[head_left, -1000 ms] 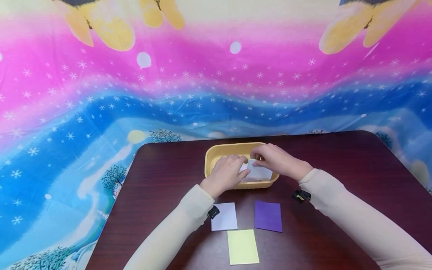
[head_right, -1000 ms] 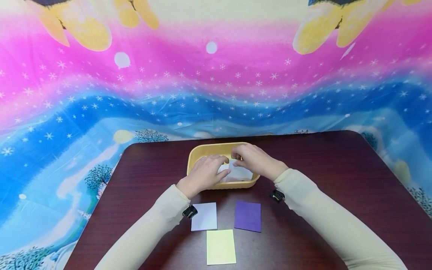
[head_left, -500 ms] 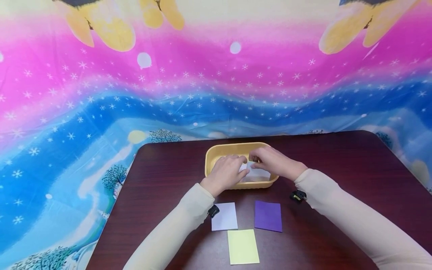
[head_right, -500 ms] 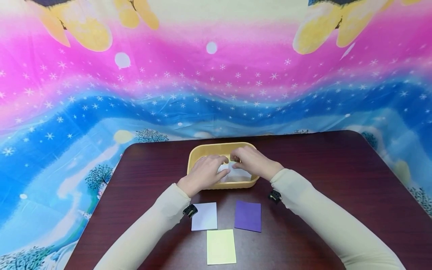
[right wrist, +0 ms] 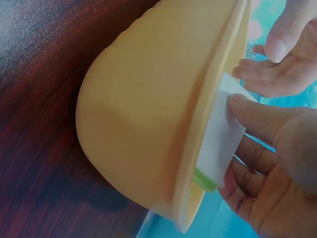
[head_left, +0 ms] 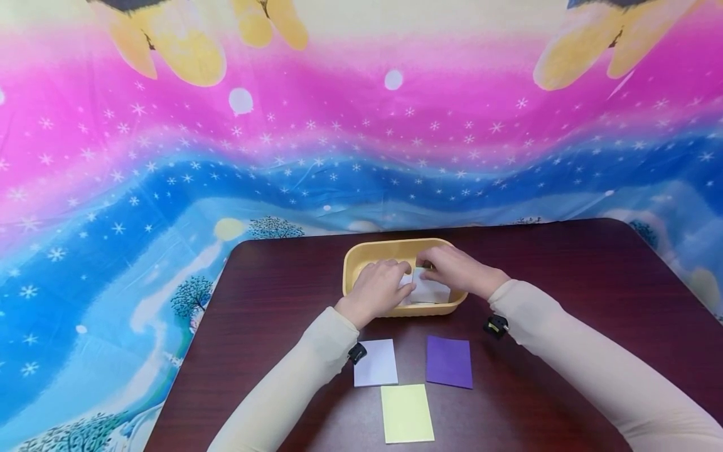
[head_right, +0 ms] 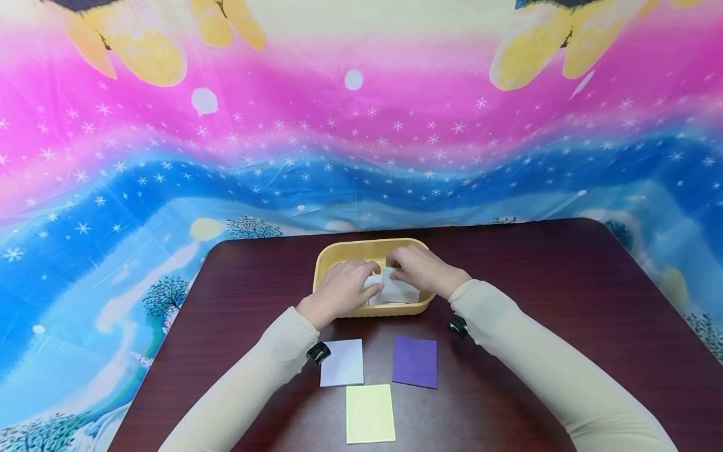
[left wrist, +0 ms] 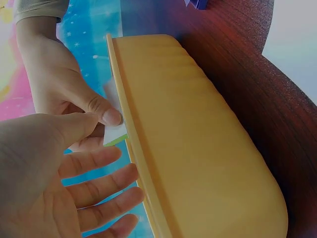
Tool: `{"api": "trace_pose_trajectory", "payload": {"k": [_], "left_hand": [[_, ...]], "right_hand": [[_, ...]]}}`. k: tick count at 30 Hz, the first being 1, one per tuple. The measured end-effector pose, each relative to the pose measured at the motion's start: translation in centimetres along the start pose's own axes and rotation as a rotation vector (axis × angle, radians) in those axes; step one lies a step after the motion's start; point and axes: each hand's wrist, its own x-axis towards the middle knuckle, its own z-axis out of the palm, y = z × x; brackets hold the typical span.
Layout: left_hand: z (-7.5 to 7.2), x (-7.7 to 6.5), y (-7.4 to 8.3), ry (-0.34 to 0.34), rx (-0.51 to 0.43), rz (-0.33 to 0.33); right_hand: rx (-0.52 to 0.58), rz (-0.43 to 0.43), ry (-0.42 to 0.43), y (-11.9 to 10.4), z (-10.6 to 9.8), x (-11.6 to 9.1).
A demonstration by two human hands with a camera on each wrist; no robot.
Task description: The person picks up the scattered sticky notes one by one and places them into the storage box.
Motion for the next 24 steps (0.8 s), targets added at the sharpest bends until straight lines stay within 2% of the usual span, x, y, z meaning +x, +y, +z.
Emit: {"api": "trace_pose_trajectory", "payload": {"k": [13, 24], "left_hand": [[-0.03, -0.11, -0.18, -0.015, 0.003, -0.009], [-0.15, -0.18, -0.35, -0.007, 0.015, -0.005]], "right_hand": [[0.019, 0.023, 0.008, 0.21, 0.38, 0.11], [-0.009, 0.023, 0.034, -0.06, 0.31, 0.24]]}}
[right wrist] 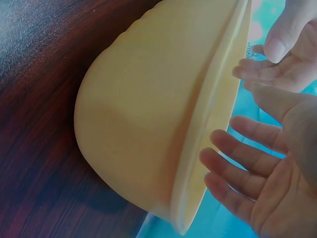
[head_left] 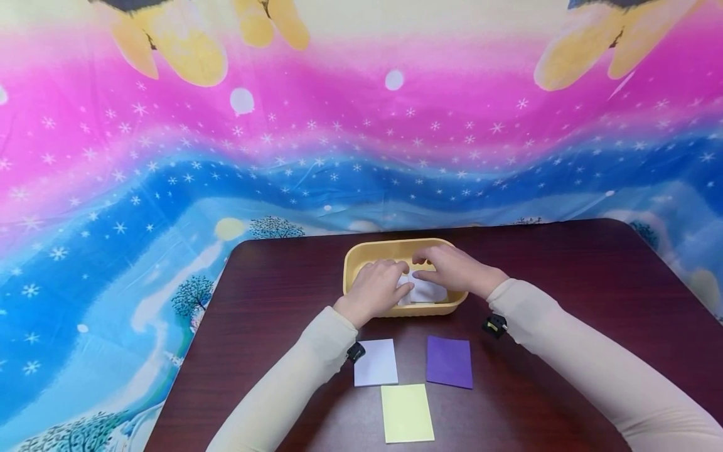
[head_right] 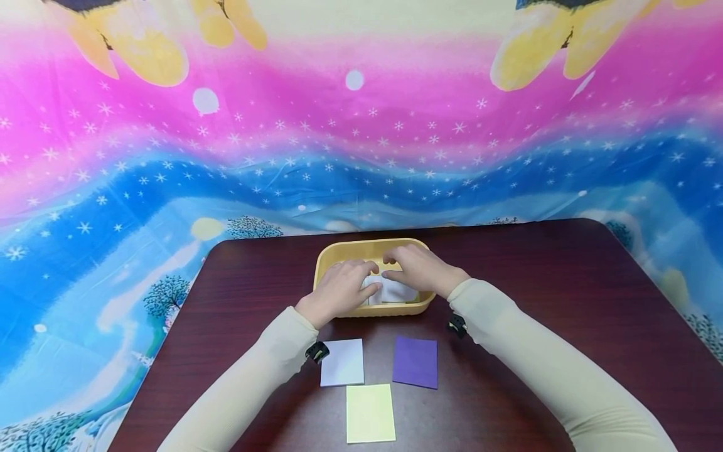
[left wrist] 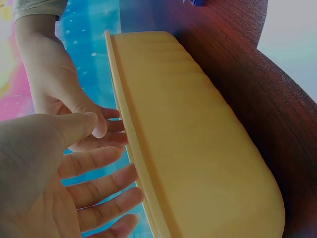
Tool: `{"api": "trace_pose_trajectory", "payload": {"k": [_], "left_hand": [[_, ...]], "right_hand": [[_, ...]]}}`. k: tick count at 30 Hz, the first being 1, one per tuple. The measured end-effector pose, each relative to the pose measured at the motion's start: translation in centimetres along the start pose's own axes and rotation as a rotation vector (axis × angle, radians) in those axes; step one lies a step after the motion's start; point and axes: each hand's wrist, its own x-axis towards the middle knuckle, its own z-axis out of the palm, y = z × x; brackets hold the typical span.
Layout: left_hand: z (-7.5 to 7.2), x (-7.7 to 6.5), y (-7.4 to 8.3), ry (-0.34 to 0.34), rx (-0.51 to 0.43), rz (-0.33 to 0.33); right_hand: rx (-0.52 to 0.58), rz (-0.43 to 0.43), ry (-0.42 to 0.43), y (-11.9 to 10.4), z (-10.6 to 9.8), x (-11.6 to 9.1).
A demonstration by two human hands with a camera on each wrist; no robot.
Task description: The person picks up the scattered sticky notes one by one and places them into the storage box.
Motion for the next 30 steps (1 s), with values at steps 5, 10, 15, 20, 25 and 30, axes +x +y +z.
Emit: {"api": "trace_pose_trajectory", "payload": {"k": [5, 10, 15, 20, 25, 30], "left_hand": [[0.0, 0.0, -0.1, 0.008, 0.001, 0.007], [0.1, 0.0, -0.2, 0.010, -0.004, 0.008], [0.1, 0.0, -0.3, 0.013, -0.008, 0.003], [-0.1, -0.1, -0.2, 0.022, -0.011, 0.001], [-0.3, -0.2, -0.2, 0.030, -0.009, -0.003], [-0.5, -0.4, -0.2, 0.029, -0.014, -0.014]], "right_hand": [[-0.002, 0.003, 0.003, -0.1, 0.0, 0.0], [0.008, 0.007, 0.007, -0.4, -0.2, -0.1], [0.009, 0.010, 0.013, -0.8, -0.4, -0.2], [0.015, 0.008, 0.022, -1.1, -0.5, -0.4], [0.010, -0.008, 0.029, -1.5, -0.7, -0.5], [0.001, -0.024, 0.039, -1.7, -0.8, -0.7]]}}
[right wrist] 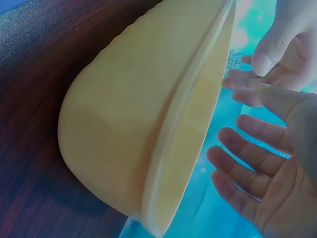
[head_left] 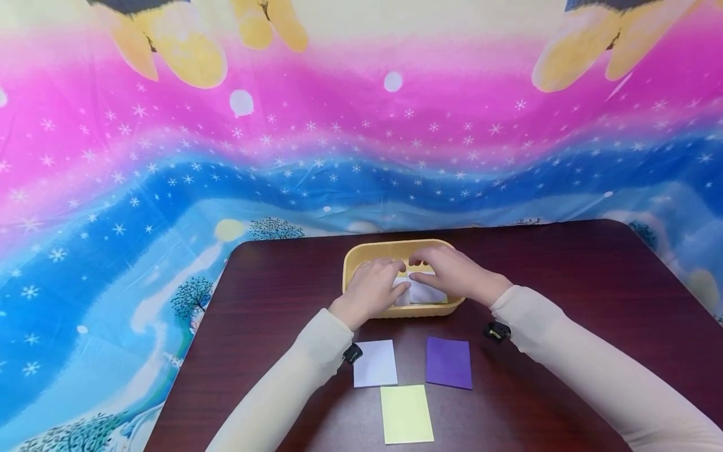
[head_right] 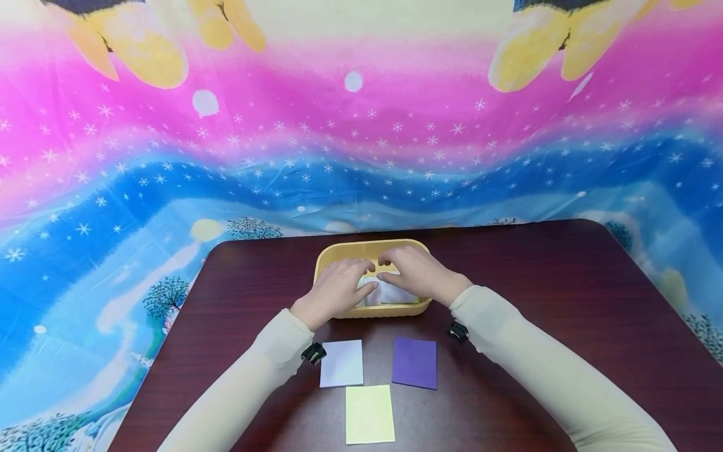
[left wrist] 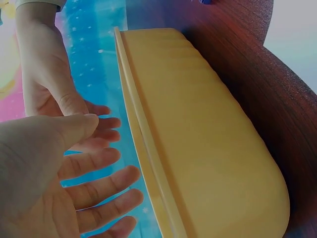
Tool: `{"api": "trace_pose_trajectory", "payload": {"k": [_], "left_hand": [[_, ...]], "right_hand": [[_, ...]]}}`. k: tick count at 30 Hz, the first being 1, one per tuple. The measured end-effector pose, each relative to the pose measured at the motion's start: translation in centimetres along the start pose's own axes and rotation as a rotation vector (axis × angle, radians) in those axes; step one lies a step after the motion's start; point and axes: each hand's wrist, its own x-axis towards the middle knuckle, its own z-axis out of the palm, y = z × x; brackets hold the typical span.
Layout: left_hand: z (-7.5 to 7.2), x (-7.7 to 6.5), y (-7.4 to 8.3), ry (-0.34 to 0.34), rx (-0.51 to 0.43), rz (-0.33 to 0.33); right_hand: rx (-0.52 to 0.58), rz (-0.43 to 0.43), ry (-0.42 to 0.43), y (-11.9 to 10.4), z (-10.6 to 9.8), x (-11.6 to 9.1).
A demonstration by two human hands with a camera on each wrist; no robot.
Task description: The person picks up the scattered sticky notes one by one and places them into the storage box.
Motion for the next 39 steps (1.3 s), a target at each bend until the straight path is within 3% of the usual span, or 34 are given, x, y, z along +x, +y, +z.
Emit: {"api": "trace_pose_trajectory", "payload": {"k": [23, 39], "left_hand": [[-0.6, -1.1, 0.3, 0.066, 0.003, 0.019], [-1.1, -2.0, 0.1, 0.047, 0.013, 0.002]], "right_hand": [[0.009, -0.019, 0.032, -1.1, -0.4, -1.1], [-0.019, 0.004, 0.022, -1.7, -0.7, -1.8]]}}
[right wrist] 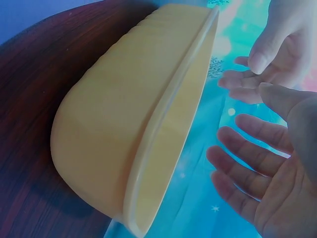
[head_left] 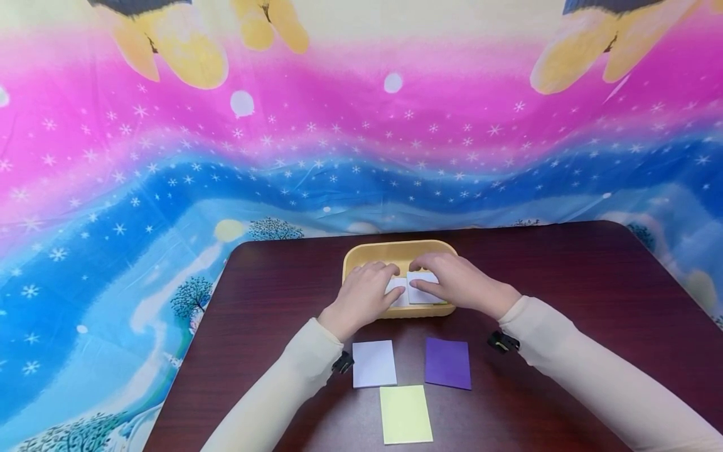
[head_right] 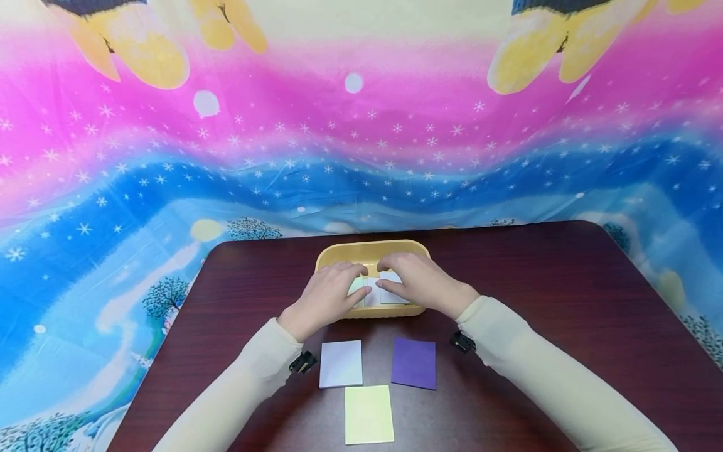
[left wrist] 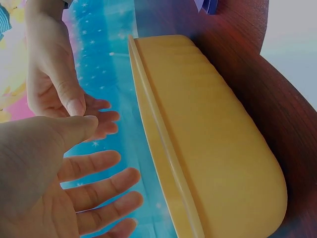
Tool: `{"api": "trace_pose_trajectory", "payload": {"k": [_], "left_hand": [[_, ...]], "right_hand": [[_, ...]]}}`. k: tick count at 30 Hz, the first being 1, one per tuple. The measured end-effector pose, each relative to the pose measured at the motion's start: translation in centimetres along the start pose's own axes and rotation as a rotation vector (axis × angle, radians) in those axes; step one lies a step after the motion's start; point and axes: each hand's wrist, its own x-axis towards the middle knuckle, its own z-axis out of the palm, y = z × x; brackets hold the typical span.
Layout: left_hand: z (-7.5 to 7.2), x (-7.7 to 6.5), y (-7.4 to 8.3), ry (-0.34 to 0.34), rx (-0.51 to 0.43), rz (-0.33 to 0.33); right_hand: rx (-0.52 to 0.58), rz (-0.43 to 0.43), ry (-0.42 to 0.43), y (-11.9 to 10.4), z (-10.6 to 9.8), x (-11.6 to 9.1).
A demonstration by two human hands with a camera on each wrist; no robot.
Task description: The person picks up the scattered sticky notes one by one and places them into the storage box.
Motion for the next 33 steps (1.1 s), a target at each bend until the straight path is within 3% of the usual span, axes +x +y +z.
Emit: {"api": "trace_pose_trajectory", "payload": {"k": [33], "left_hand": [[-0.4, -1.4, -0.5, 0.048, -0.005, 0.032]], "right_hand": [[0.007, -0.061, 0.041, -1.4, 0.0, -1.2]]}}
